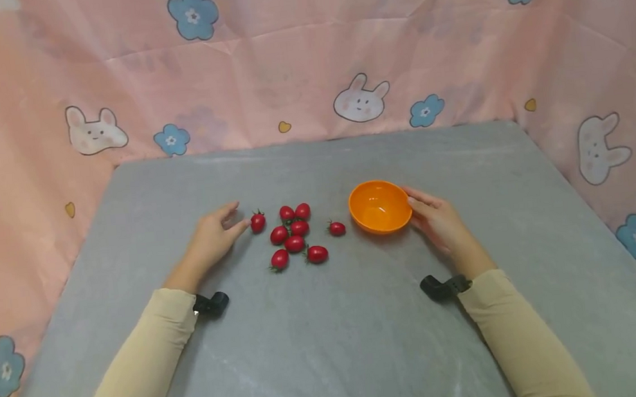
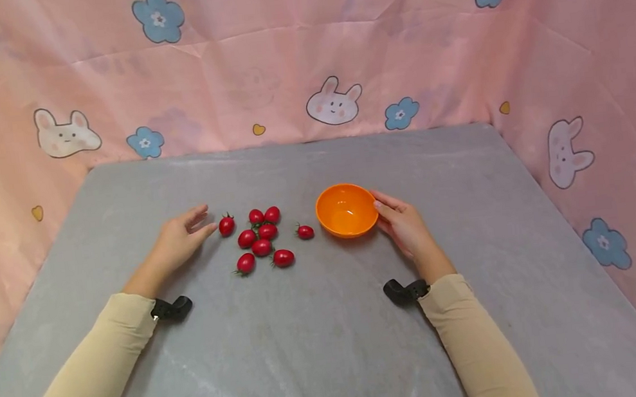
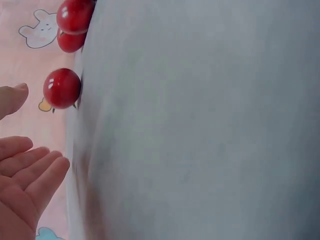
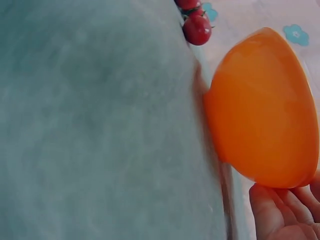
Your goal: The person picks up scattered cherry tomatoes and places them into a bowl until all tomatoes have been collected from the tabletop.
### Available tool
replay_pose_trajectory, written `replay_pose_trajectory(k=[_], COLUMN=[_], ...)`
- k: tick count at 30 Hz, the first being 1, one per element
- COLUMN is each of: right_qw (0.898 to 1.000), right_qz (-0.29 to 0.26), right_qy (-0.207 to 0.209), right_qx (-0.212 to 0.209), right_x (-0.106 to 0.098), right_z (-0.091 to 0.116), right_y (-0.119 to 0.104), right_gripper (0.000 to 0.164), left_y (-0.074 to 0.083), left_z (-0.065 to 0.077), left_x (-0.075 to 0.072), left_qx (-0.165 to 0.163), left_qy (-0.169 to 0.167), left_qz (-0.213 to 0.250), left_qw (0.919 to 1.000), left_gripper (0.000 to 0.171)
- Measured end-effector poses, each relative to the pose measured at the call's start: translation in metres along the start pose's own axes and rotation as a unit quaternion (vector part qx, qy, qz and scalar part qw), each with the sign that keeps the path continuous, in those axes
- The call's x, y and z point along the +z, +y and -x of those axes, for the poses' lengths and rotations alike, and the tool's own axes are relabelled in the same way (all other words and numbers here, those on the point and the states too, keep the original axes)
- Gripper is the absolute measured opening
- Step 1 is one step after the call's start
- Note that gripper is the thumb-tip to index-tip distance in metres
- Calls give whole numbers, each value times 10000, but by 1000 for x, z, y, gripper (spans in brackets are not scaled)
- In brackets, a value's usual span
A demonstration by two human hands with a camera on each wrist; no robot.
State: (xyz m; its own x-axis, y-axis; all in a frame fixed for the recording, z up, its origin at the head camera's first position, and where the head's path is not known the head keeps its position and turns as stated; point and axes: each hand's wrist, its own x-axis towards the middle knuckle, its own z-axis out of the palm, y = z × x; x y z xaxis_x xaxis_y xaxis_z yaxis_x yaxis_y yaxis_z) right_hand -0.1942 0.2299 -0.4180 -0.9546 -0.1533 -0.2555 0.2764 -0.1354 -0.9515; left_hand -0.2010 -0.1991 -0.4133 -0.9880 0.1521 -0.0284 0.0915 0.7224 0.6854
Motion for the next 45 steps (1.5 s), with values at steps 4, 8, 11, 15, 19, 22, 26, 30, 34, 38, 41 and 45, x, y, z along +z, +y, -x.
replay_pose_trajectory(k=[4,8,11,15,19,22,26,30,34,38,41,45], right_qw=[9999,9997,9995,9993,9991,9988,9983,9982,9984,9985,9987,9988], right_qz=[44,196,243,187,189,330,448,351,198,222,249,202], right_qy=[85,146,199,281,346,330,342,458,497,460,396,381], right_qx=[32,-15,-95,-154,-142,-141,-153,-148,-181,-203,-212,-211], right_x=[-1,1,3,4,5,5,5,6,7,9,9,7], right_z=[3,4,4,3,4,4,4,2,2,0,0,0], right_y=[1,1,2,3,4,3,3,6,7,8,9,11], right_gripper=[60,60,59,57,57,57,55,53,54,54,55,55], left_y=[0,0,0,2,4,4,3,4,7,7,7,7], left_z=[-1,-2,-1,-1,-1,-1,-1,-1,0,0,-1,-1], left_x=[6,11,14,17,21,24,27,30,32,32,34,36], left_qx=[-229,-409,-529,-639,-650,-674,-741,-802,-889,-975,-1049,-1097], left_qy=[-92,-56,-40,-69,-17,81,210,301,375,473,543,571], left_qz=[652,1068,1330,1612,1853,2144,2460,2546,2622,2684,2711,2707], left_qw=[9976,9934,9897,9848,9805,9744,9662,9633,9602,9572,9553,9547], left_gripper=[60,57,56,56,55,54,53,53,53,53,53,53])
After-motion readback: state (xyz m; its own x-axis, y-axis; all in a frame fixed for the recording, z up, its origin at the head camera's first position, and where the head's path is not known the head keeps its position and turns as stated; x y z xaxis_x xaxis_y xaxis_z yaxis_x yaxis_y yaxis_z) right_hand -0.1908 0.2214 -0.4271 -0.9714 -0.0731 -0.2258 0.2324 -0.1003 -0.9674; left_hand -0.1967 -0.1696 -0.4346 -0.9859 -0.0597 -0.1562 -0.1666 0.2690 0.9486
